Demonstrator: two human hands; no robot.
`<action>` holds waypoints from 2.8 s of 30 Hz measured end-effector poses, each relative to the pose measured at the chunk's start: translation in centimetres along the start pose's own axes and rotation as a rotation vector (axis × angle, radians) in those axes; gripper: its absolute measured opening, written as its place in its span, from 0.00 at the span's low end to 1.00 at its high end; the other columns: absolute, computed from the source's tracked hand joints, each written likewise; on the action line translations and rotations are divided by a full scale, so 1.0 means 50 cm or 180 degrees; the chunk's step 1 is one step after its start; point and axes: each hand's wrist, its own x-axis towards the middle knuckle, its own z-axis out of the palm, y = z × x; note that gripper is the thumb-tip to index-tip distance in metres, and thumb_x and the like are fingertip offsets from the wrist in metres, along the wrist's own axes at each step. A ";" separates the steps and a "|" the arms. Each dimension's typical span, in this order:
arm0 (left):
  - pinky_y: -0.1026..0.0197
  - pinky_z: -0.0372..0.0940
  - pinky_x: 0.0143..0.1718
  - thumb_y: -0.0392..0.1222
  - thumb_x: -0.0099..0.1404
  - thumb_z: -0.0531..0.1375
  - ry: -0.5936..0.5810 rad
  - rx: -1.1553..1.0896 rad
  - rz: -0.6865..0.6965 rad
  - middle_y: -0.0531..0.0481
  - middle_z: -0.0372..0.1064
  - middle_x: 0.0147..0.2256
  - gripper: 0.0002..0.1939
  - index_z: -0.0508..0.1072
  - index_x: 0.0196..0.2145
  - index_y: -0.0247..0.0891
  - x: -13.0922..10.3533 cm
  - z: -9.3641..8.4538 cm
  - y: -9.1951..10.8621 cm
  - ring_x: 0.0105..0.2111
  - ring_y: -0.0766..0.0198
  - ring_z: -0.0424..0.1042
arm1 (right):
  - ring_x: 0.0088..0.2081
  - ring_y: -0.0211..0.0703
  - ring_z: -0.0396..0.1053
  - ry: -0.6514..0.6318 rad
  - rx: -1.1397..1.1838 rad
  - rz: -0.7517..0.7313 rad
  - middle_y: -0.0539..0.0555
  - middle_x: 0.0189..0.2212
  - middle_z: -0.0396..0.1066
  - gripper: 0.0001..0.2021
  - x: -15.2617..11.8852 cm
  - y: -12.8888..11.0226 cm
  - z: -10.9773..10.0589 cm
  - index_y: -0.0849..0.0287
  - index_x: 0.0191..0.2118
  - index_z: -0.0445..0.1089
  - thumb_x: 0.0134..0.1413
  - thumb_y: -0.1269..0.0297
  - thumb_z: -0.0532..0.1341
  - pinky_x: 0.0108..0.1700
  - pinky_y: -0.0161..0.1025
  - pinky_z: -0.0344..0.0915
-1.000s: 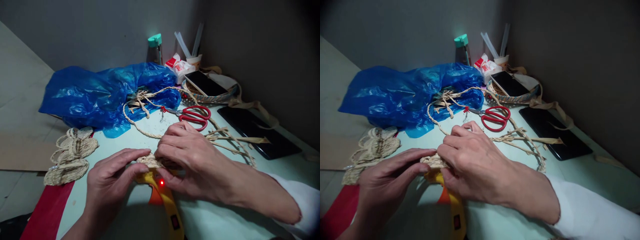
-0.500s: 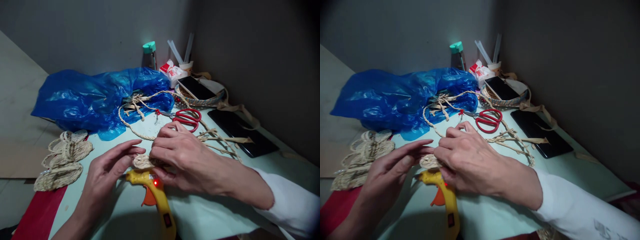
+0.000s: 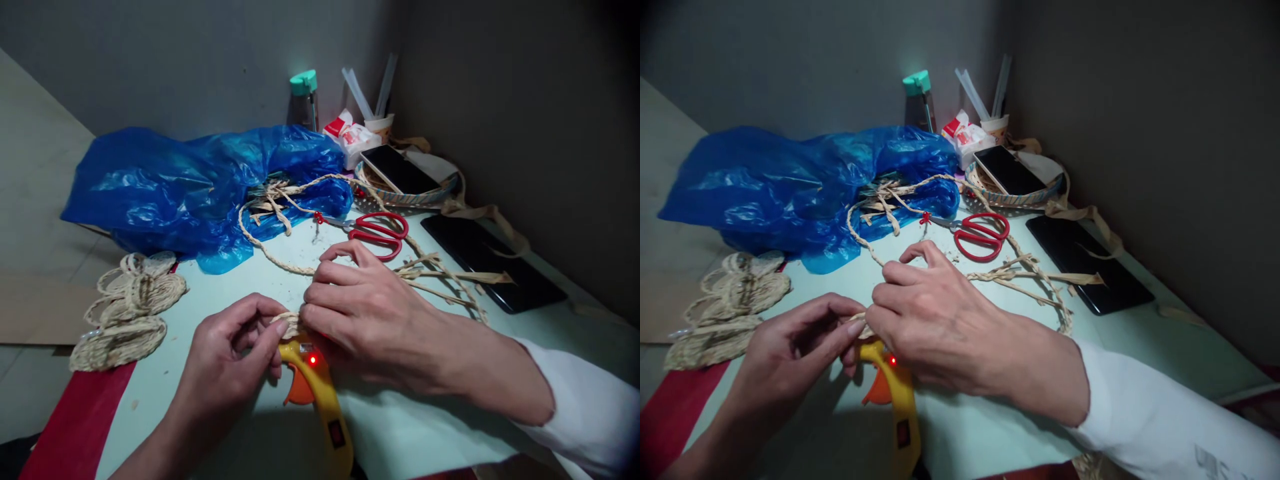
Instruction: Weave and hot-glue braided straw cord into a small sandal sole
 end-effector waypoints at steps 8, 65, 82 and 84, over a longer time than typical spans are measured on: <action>0.66 0.58 0.22 0.46 0.66 0.61 -0.0367 0.0063 -0.0091 0.56 0.64 0.15 0.11 0.72 0.27 0.41 0.007 -0.011 -0.017 0.16 0.67 0.64 | 0.37 0.44 0.57 -0.0009 -0.0059 -0.0025 0.49 0.29 0.66 0.05 0.004 -0.001 0.000 0.59 0.34 0.68 0.58 0.75 0.57 0.55 0.51 0.54; 0.59 0.72 0.41 0.47 0.67 0.63 0.0000 0.0974 0.1349 0.46 0.72 0.58 0.26 0.65 0.61 0.47 0.036 -0.054 -0.015 0.40 0.60 0.77 | 0.39 0.46 0.57 0.0164 -0.0167 0.0168 0.52 0.32 0.68 0.09 0.007 0.015 -0.034 0.62 0.35 0.70 0.66 0.67 0.56 0.53 0.51 0.57; 0.69 0.65 0.28 0.45 0.66 0.64 -0.0400 0.0050 0.0545 0.55 0.71 0.31 0.04 0.76 0.36 0.44 0.016 -0.054 0.009 0.28 0.68 0.70 | 0.50 0.45 0.68 0.0352 0.1572 0.0936 0.56 0.51 0.75 0.18 -0.006 0.018 -0.087 0.61 0.57 0.69 0.68 0.57 0.61 0.53 0.42 0.62; 0.70 0.66 0.28 0.45 0.66 0.64 -0.0391 0.0111 0.0609 0.55 0.72 0.32 0.04 0.76 0.36 0.44 0.011 -0.057 0.007 0.29 0.68 0.71 | 0.52 0.43 0.69 0.0096 0.1801 0.1052 0.54 0.52 0.75 0.18 -0.011 0.028 -0.091 0.59 0.57 0.70 0.68 0.55 0.60 0.53 0.39 0.62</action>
